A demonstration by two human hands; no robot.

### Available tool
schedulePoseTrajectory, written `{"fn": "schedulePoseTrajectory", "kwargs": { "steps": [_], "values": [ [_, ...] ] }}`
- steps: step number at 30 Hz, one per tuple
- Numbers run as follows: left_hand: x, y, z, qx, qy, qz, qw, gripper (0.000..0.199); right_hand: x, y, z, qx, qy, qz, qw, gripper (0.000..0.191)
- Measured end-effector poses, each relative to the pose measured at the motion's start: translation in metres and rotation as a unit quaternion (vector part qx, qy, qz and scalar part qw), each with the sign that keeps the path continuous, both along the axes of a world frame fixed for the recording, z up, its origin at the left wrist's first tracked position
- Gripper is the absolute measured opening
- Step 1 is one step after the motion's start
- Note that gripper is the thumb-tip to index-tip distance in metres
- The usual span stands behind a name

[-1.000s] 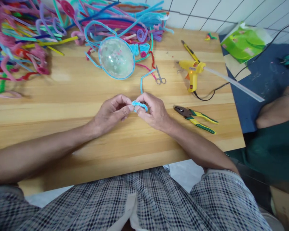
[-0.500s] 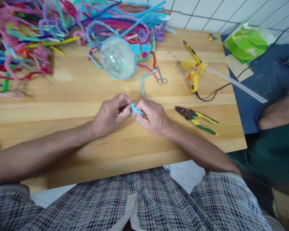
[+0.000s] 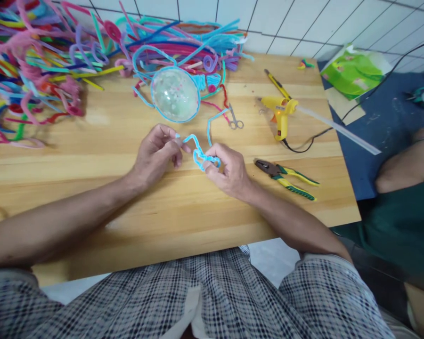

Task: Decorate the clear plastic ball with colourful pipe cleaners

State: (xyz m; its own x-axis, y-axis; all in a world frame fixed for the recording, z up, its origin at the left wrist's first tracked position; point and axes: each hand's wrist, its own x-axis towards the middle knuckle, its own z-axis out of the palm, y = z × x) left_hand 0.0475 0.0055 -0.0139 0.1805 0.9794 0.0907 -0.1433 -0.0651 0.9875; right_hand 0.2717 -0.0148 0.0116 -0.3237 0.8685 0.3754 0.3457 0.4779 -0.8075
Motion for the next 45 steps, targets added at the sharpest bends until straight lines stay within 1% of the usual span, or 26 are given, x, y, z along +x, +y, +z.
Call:
{"fn": "schedulePoseTrajectory", "kwargs": {
  "steps": [2, 4, 8, 12, 15, 18, 21, 24, 28, 33, 37, 39, 42, 44, 45],
  "values": [
    [0.001, -0.003, 0.005, -0.018, -0.005, -0.001, 1.0, 0.038, -0.001, 0.002, 0.0, -0.034, 0.012, 0.015, 0.999, 0.028],
    [0.001, -0.005, 0.008, -0.025, -0.001, -0.003, 1.0, 0.038, -0.002, 0.003, 0.0, -0.09, 0.021, 0.026, 0.995, 0.035],
    [0.002, -0.007, 0.01, -0.014, -0.002, 0.001, 1.0, 0.036, -0.006, 0.003, 0.0, -0.188, 0.054, 0.013, 0.981, 0.041],
    [0.003, -0.01, 0.011, -0.011, -0.011, -0.021, 1.0, 0.035, -0.009, 0.003, 0.001, -0.25, 0.09, 0.047, 0.963, 0.045],
    [0.004, -0.014, 0.012, -0.018, -0.015, -0.048, 0.999, 0.038, -0.009, 0.004, 0.001, -0.249, 0.106, 0.03, 0.962, 0.047],
    [0.007, -0.019, 0.013, -0.023, 0.023, -0.08, 0.996, 0.047, -0.01, 0.004, 0.001, -0.223, 0.148, 0.002, 0.963, 0.048],
    [0.008, -0.021, 0.013, -0.019, 0.066, -0.114, 0.991, 0.048, -0.011, 0.004, -0.001, -0.247, 0.171, -0.005, 0.954, 0.048],
    [0.006, -0.019, 0.014, -0.021, 0.053, -0.133, 0.989, 0.046, -0.012, 0.002, -0.002, -0.292, 0.187, 0.007, 0.938, 0.048],
    [0.005, -0.015, 0.015, -0.059, 0.003, -0.124, 0.991, 0.038, -0.014, 0.003, -0.005, -0.306, 0.224, -0.012, 0.925, 0.05],
    [0.007, -0.013, 0.017, -0.145, -0.091, -0.08, 0.982, 0.032, -0.015, 0.008, -0.012, -0.296, 0.241, -0.05, 0.923, 0.057],
    [0.008, -0.014, 0.019, -0.188, -0.121, -0.084, 0.971, 0.034, -0.012, 0.011, -0.017, -0.256, 0.224, -0.063, 0.938, 0.058],
    [0.008, -0.016, 0.019, -0.182, -0.121, -0.083, 0.972, 0.041, -0.01, 0.009, -0.014, -0.214, 0.202, -0.076, 0.953, 0.053],
    [0.01, -0.021, 0.019, -0.158, -0.093, -0.062, 0.981, 0.055, -0.008, 0.003, -0.006, -0.108, 0.14, -0.096, 0.979, 0.046],
    [0.011, -0.025, 0.02, -0.148, -0.06, -0.074, 0.984, 0.059, -0.007, -0.001, -0.001, -0.045, 0.102, -0.102, 0.989, 0.042],
    [0.012, -0.026, 0.021, -0.144, -0.043, -0.085, 0.985, 0.06, -0.007, -0.003, 0.001, -0.027, 0.088, -0.099, 0.991, 0.04]
  ]
}}
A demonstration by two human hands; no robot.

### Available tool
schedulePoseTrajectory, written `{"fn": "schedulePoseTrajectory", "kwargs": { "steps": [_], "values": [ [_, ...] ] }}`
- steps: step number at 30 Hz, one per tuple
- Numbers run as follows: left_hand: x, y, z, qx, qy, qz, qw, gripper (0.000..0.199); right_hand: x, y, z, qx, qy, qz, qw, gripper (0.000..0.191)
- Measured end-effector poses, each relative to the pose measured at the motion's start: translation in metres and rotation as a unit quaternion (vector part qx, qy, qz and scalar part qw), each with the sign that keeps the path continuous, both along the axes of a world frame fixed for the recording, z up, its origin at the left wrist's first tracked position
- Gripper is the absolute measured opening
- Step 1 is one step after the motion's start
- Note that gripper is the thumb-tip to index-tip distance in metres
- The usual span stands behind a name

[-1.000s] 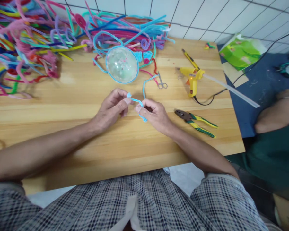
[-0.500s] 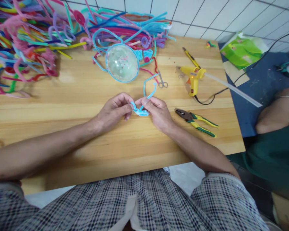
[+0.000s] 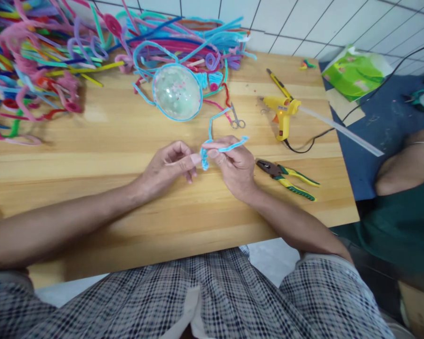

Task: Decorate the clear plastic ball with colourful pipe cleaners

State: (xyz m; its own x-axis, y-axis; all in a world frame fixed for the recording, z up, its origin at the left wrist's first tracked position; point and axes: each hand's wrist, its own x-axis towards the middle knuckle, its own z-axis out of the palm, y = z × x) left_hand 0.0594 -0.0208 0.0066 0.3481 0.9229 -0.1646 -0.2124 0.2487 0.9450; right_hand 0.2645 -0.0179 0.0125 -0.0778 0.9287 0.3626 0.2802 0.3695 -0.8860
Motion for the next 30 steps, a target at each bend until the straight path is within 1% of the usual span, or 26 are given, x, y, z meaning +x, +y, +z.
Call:
{"fn": "schedulePoseTrajectory", "kwargs": {
  "steps": [4, 7, 10, 13, 15, 17, 19, 21, 23, 25, 28, 30],
  "values": [
    [0.002, -0.003, -0.001, 0.034, 0.012, -0.032, 0.999, 0.055, -0.001, -0.004, 0.002, 0.006, -0.026, 0.036, 0.999, 0.034],
    [0.003, -0.004, -0.005, 0.068, 0.016, -0.052, 0.996, 0.041, -0.002, -0.003, 0.001, -0.017, -0.013, 0.035, 0.999, 0.036],
    [0.001, -0.004, -0.007, 0.1, 0.058, -0.057, 0.992, 0.029, -0.004, -0.003, 0.0, -0.045, 0.024, 0.028, 0.998, 0.037],
    [-0.001, -0.006, -0.007, 0.136, 0.097, -0.067, 0.984, 0.016, -0.006, -0.004, 0.001, -0.064, 0.043, 0.031, 0.997, 0.037],
    [-0.003, -0.007, -0.004, 0.174, 0.127, -0.068, 0.974, 0.019, -0.007, -0.005, 0.002, -0.071, 0.032, 0.029, 0.997, 0.04],
    [-0.004, -0.007, 0.0, 0.205, 0.164, -0.059, 0.963, 0.025, -0.006, -0.005, 0.004, -0.057, 0.008, 0.016, 0.998, 0.04],
    [-0.005, -0.007, 0.003, 0.221, 0.192, -0.047, 0.955, 0.03, -0.004, -0.005, 0.006, -0.018, -0.016, 0.002, 1.0, 0.037],
    [-0.005, -0.006, 0.005, 0.237, 0.209, -0.057, 0.947, 0.032, -0.002, -0.004, 0.009, 0.025, -0.033, -0.002, 0.999, 0.033],
    [-0.006, -0.005, 0.005, 0.27, 0.228, -0.099, 0.93, 0.031, 0.0, -0.003, 0.01, 0.037, -0.046, 0.011, 0.998, 0.033],
    [-0.006, -0.005, 0.005, 0.317, 0.247, -0.154, 0.903, 0.029, 0.0, -0.002, 0.01, 0.015, -0.058, 0.029, 0.998, 0.038],
    [-0.008, -0.006, 0.006, 0.375, 0.269, -0.208, 0.862, 0.025, -0.003, 0.001, 0.008, -0.05, -0.075, 0.051, 0.995, 0.053],
    [-0.009, -0.006, 0.006, 0.388, 0.273, -0.222, 0.852, 0.024, -0.003, 0.004, 0.006, -0.11, -0.065, 0.066, 0.99, 0.061]
  ]
}}
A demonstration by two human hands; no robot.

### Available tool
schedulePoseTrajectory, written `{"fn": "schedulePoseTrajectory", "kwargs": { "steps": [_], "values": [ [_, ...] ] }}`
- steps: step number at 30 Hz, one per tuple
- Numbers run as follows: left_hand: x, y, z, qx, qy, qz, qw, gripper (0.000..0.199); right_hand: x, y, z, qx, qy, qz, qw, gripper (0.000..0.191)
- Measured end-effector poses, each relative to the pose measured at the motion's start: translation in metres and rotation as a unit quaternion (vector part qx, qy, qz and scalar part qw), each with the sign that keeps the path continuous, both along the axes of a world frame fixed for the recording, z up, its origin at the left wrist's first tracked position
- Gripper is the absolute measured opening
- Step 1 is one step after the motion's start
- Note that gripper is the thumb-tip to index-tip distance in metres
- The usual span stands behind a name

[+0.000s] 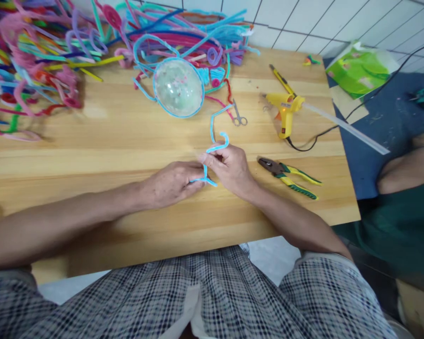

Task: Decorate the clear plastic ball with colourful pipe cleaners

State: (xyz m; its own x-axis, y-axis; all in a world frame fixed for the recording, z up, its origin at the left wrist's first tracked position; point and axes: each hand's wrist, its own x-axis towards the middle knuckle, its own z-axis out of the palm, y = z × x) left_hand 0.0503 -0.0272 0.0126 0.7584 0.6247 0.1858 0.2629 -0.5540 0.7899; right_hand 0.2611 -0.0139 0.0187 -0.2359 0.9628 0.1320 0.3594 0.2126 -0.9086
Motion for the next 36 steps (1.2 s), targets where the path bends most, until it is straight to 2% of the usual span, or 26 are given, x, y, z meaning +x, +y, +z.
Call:
{"fn": "schedulePoseTrajectory", "kwargs": {
  "steps": [4, 7, 9, 13, 15, 17, 20, 22, 25, 28, 32, 36],
  "values": [
    [-0.003, 0.003, 0.0, -0.057, -0.046, -0.003, 0.997, 0.029, 0.003, 0.009, 0.001, -0.129, 0.08, 0.091, 0.984, 0.06],
    [-0.003, 0.007, 0.001, -0.147, -0.068, 0.01, 0.987, 0.034, 0.007, 0.015, 0.001, -0.148, 0.124, 0.15, 0.97, 0.057],
    [-0.003, 0.008, 0.002, -0.199, -0.069, 0.026, 0.977, 0.037, 0.008, 0.016, -0.002, -0.143, 0.143, 0.135, 0.97, 0.056],
    [-0.001, 0.006, 0.002, -0.252, -0.112, 0.099, 0.956, 0.037, 0.008, 0.017, -0.012, -0.142, 0.16, 0.029, 0.977, 0.061],
    [0.001, 0.005, 0.001, -0.288, -0.147, 0.138, 0.936, 0.036, 0.007, 0.017, -0.016, -0.144, 0.169, -0.008, 0.975, 0.064],
    [0.003, 0.006, 0.001, -0.344, -0.19, 0.171, 0.904, 0.042, 0.006, 0.018, -0.019, -0.129, 0.183, -0.026, 0.974, 0.063],
    [0.005, 0.009, 0.001, -0.419, -0.248, 0.199, 0.85, 0.056, 0.005, 0.018, -0.02, -0.072, 0.202, -0.021, 0.976, 0.054],
    [0.006, 0.011, 0.002, -0.447, -0.266, 0.193, 0.832, 0.059, 0.006, 0.018, -0.019, -0.038, 0.203, 0.013, 0.978, 0.047],
    [0.006, 0.013, 0.004, -0.468, -0.273, 0.175, 0.822, 0.058, 0.007, 0.016, -0.016, 0.008, 0.181, 0.051, 0.982, 0.036],
    [0.006, 0.014, 0.007, -0.48, -0.275, 0.167, 0.816, 0.055, 0.007, 0.014, -0.016, 0.041, 0.159, 0.034, 0.986, 0.03],
    [0.006, 0.015, 0.011, -0.492, -0.295, 0.178, 0.799, 0.054, 0.006, 0.014, -0.019, 0.053, 0.161, -0.013, 0.985, 0.036],
    [0.008, 0.015, 0.01, -0.497, -0.308, 0.198, 0.787, 0.061, 0.004, 0.01, -0.02, 0.042, 0.176, -0.019, 0.983, 0.045]
  ]
}}
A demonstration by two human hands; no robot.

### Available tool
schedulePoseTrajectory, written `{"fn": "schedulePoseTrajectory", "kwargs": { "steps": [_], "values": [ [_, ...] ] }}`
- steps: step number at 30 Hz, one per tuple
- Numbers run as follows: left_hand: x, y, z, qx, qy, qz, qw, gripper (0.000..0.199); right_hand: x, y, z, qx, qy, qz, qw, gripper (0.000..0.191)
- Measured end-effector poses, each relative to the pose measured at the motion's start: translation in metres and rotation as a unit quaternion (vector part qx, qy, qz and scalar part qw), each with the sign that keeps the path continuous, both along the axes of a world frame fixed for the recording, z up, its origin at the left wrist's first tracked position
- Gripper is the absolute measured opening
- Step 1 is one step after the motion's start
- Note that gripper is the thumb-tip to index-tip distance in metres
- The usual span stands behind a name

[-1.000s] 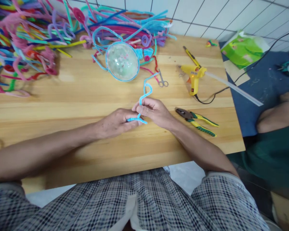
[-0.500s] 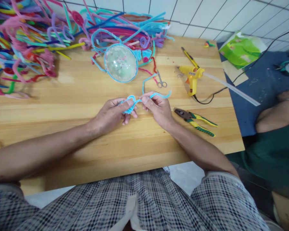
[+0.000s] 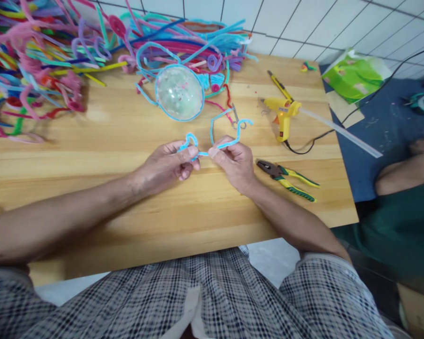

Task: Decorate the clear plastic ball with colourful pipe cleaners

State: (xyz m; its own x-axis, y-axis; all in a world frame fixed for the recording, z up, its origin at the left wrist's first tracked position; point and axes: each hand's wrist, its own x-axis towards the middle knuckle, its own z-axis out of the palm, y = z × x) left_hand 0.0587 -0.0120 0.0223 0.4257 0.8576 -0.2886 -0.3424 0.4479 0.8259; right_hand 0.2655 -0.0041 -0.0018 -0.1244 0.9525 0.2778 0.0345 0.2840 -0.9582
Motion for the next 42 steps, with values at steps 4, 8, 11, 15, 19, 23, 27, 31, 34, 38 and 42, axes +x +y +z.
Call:
{"fn": "schedulePoseTrajectory", "kwargs": {
  "steps": [4, 8, 11, 15, 19, 23, 27, 31, 34, 38, 42],
  "values": [
    [0.003, -0.002, -0.005, 0.031, 0.041, 0.054, 0.997, 0.062, -0.003, -0.008, 0.002, -0.005, 0.006, 0.013, 1.0, 0.045],
    [0.004, -0.002, -0.007, 0.056, 0.058, 0.056, 0.995, 0.065, -0.006, -0.01, 0.005, -0.009, 0.027, -0.013, 1.0, 0.041],
    [0.003, -0.001, -0.007, 0.068, 0.073, 0.04, 0.994, 0.064, -0.006, -0.008, 0.006, -0.021, 0.05, -0.051, 0.997, 0.044],
    [0.001, -0.003, -0.008, 0.107, 0.122, 0.062, 0.985, 0.052, 0.0, -0.007, 0.01, 0.07, -0.049, -0.066, 0.994, 0.032],
    [-0.002, -0.005, -0.01, 0.137, 0.161, 0.036, 0.977, 0.037, 0.009, -0.006, 0.012, 0.167, -0.229, 0.001, 0.959, 0.02],
    [-0.003, -0.003, -0.012, 0.146, 0.166, 0.014, 0.975, 0.025, 0.014, -0.002, 0.012, 0.197, -0.3, 0.047, 0.932, 0.022],
    [-0.004, -0.001, -0.013, 0.149, 0.16, 0.006, 0.976, 0.011, 0.016, 0.002, 0.009, 0.24, -0.303, 0.067, 0.92, 0.019],
    [-0.005, -0.002, -0.009, 0.188, 0.201, -0.052, 0.96, 0.022, 0.019, 0.002, 0.012, 0.258, -0.298, 0.061, 0.917, 0.018],
    [-0.006, -0.005, -0.003, 0.266, 0.24, -0.115, 0.926, 0.028, 0.018, -0.001, 0.018, 0.225, -0.245, 0.022, 0.943, 0.015],
    [-0.006, -0.01, 0.0, 0.385, 0.253, -0.164, 0.872, 0.022, 0.012, -0.002, 0.018, 0.067, -0.144, -0.016, 0.987, 0.035],
    [-0.007, -0.014, -0.003, 0.401, 0.247, -0.178, 0.864, 0.023, 0.004, 0.006, 0.011, -0.075, -0.077, -0.017, 0.994, 0.047]
  ]
}}
